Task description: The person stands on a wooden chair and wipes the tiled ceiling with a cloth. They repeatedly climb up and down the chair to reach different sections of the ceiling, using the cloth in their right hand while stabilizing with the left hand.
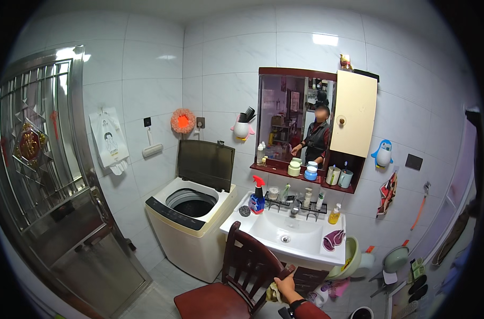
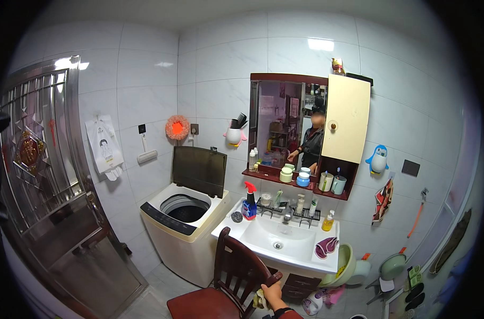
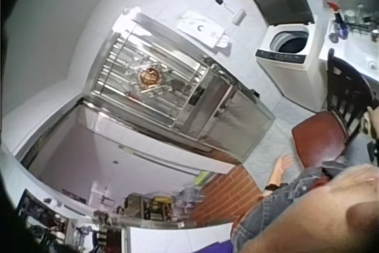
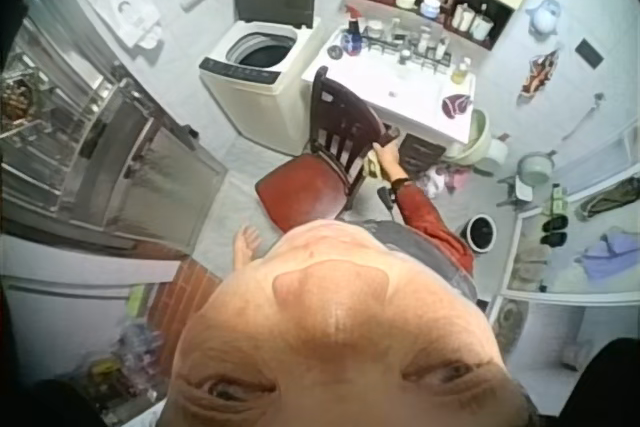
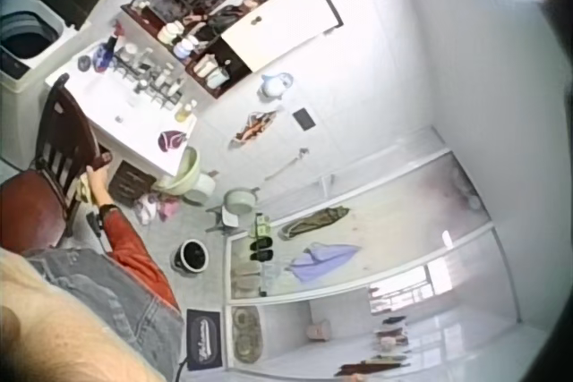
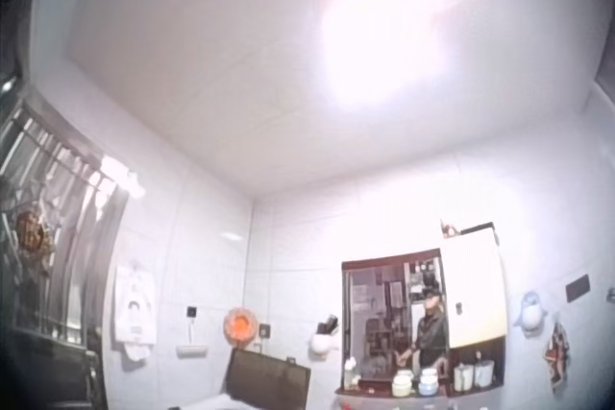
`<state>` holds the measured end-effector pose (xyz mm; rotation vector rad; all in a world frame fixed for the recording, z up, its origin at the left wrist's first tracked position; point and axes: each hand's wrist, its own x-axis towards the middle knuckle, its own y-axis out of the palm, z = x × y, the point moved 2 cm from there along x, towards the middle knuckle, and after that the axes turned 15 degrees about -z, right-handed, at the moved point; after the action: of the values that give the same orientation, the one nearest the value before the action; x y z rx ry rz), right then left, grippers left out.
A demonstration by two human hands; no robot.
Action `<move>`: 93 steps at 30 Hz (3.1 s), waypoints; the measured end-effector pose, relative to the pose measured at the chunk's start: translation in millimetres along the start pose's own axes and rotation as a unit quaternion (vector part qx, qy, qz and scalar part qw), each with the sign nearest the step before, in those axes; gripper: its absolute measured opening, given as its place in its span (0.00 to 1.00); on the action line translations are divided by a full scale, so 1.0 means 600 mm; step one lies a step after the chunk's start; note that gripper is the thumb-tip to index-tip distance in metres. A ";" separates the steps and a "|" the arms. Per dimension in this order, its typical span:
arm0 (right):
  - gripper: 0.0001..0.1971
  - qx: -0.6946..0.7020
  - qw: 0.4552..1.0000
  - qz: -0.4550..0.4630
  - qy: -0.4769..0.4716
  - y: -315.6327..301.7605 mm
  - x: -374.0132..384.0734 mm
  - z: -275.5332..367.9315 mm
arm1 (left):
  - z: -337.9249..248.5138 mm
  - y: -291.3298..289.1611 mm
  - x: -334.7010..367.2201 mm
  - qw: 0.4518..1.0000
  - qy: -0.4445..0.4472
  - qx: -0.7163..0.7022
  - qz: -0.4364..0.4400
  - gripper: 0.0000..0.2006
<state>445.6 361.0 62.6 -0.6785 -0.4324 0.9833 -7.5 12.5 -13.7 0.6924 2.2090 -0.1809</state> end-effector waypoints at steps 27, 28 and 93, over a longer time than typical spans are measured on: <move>0.40 -0.046 0.981 0.107 -0.158 0.080 0.334 0.016 | 0.128 0.110 -0.046 0.994 -0.041 -0.055 -0.089 0.15; 0.40 -0.057 0.979 0.115 -0.155 0.076 0.327 0.017 | 0.131 0.114 -0.054 0.993 -0.040 -0.058 -0.100 0.14; 0.18 -0.059 0.975 0.189 0.095 0.090 0.288 0.029 | -0.198 0.571 0.078 0.780 0.014 0.615 0.115 0.51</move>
<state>488.0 536.9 43.4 -0.9783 -0.1948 1.2438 72.7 360.4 63.9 1.6188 1.7653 -1.5691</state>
